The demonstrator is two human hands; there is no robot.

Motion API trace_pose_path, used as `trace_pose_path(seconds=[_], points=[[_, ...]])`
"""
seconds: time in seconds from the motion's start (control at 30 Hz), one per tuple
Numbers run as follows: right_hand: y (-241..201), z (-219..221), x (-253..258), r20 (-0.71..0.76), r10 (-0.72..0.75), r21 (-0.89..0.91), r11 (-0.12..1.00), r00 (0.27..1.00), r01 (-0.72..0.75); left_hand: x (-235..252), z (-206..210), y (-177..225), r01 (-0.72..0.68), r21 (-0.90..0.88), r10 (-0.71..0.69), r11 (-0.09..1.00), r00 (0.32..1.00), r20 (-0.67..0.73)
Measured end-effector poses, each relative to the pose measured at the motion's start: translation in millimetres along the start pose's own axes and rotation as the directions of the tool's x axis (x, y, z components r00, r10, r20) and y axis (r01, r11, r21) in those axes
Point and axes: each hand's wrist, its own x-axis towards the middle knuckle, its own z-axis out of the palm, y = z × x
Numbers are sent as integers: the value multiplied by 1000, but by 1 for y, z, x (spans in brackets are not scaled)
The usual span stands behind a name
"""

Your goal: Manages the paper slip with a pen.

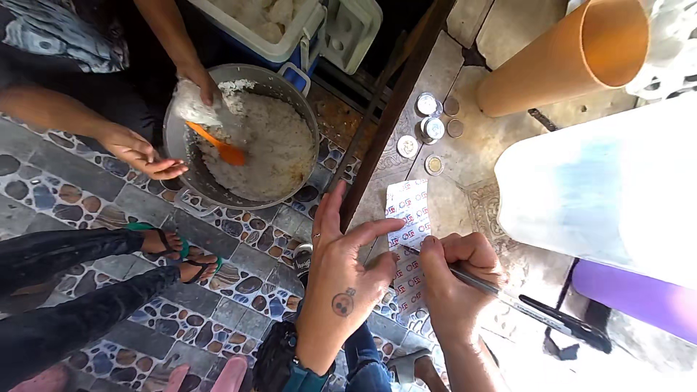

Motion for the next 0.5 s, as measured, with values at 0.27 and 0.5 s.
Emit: trace_pose_path(seconds=[0.27,0.5], points=[[-3,-3,1,-46,39,42,998,998,-37,0,-1,0,6,1,-6,1000,1000,10],[-2,-2,-1,-72,43,4,999,996,-42,0,-2,1,9,7,-9,1000,1000,19]])
